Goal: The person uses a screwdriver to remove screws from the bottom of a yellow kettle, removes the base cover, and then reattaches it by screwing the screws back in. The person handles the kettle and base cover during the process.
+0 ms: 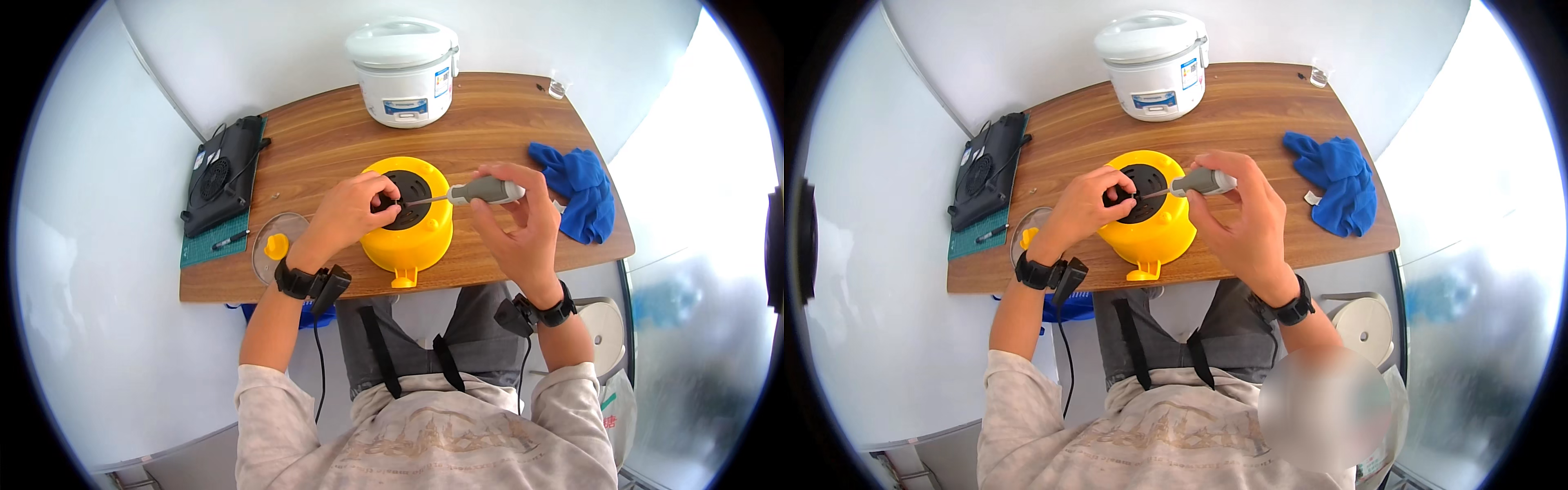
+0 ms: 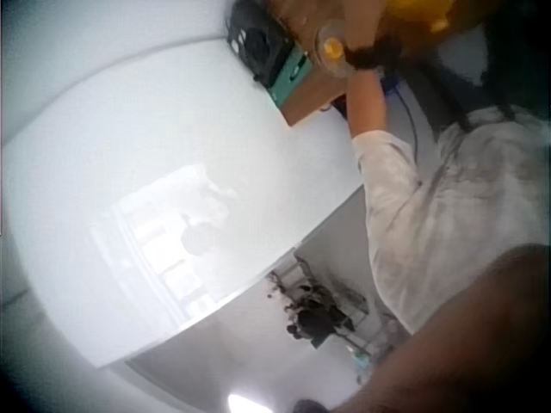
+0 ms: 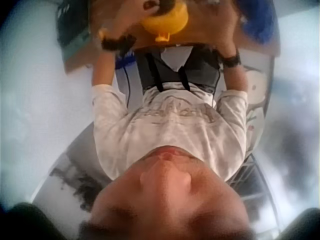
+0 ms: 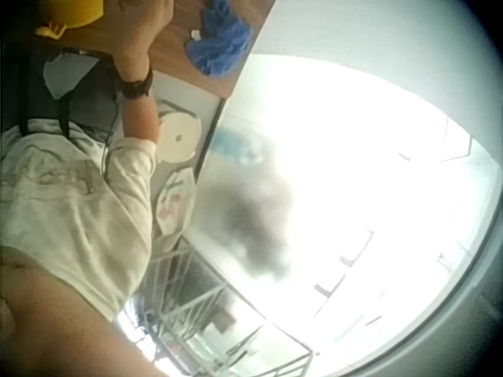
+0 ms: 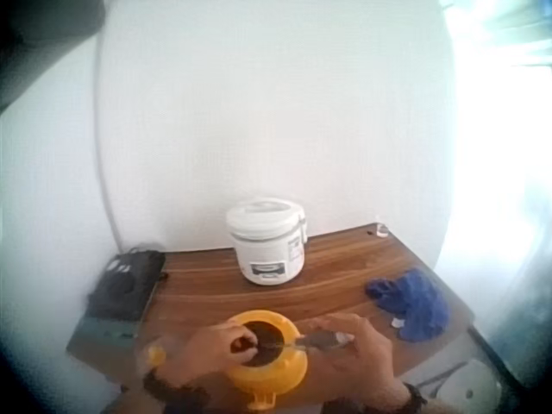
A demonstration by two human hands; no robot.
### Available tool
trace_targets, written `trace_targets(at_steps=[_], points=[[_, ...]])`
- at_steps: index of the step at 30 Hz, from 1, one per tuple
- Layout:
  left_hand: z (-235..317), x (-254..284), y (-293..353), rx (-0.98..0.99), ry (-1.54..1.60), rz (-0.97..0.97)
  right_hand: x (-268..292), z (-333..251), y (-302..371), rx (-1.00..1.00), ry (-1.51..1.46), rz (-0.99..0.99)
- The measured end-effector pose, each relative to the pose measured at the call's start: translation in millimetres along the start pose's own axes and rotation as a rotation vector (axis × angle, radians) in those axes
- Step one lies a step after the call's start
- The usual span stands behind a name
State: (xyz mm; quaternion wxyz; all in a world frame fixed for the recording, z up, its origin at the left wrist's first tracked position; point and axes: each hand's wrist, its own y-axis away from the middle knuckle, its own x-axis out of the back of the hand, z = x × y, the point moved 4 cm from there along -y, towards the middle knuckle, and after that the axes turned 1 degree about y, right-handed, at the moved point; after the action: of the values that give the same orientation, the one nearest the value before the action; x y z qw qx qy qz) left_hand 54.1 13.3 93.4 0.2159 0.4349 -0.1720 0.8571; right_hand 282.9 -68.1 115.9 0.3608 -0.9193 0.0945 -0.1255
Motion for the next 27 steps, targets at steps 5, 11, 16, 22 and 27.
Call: trace_targets(at_steps=[5, 11, 16, 22, 27], points=[[-6.5, -2.9, 3.0, -0.094, 0.016, 0.082, 1.5, 5.7, 10.5, -0.053, -0.062, 0.032], [-10.8, 1.4, 5.1, -0.063, 0.082, 0.147, 3.6, 10.7, 28.1, -0.103, -0.118, 0.099], [-13.5, 14.3, 11.8, 0.085, 0.281, 0.178, 8.4, 21.2, 38.8, -0.146, -0.132, 0.143], [-70.9, 25.7, 28.2, 0.087, 0.769, 0.367, 7.7, 22.9, 42.6, -0.163, -0.133, 0.135], [-101.4, 43.2, 51.9, 0.223, 0.736, 0.416, 6.3, 24.8, 44.0, -0.18, -0.137, 0.143]])
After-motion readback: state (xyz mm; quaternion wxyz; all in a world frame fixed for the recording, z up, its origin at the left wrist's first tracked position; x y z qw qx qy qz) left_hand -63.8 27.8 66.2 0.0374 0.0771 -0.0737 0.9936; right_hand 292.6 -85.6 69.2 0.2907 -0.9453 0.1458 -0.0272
